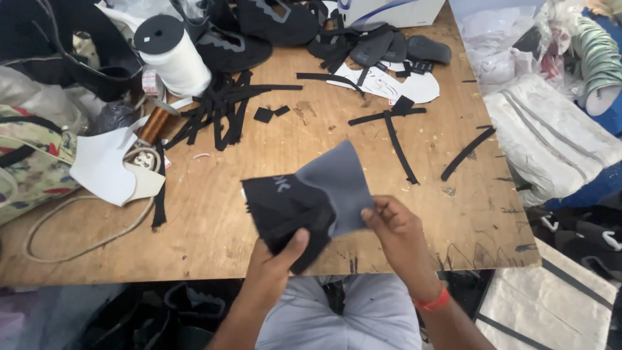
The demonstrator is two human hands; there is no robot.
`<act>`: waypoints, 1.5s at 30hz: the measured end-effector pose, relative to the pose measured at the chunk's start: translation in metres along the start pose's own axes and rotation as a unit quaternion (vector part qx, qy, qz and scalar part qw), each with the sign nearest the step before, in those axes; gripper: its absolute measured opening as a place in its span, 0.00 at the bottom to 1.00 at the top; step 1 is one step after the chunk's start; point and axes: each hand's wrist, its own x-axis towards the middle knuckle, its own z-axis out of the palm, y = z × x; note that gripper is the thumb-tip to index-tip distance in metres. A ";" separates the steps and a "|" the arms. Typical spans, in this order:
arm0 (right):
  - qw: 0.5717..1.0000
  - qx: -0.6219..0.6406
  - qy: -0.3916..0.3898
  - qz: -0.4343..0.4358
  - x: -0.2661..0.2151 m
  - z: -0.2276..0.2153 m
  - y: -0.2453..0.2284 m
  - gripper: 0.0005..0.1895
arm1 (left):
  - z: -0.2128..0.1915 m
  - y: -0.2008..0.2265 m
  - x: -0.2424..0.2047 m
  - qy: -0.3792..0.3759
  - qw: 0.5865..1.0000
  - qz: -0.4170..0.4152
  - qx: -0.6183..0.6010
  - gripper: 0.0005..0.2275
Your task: Stuffing and shaping shoe uppers with padding or internal components.
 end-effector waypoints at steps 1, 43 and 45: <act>0.994 -0.075 0.065 -0.053 0.002 0.002 -0.005 0.12 | 0.000 0.000 0.006 0.014 0.989 0.010 0.150 0.17; 0.901 -0.429 0.052 -0.032 0.104 0.030 0.085 0.19 | -0.058 -0.083 0.105 -0.082 0.463 0.279 0.837 0.21; 0.904 -0.420 0.067 -0.051 0.106 0.030 0.090 0.19 | -0.050 -0.082 0.104 -0.061 0.469 0.300 0.828 0.20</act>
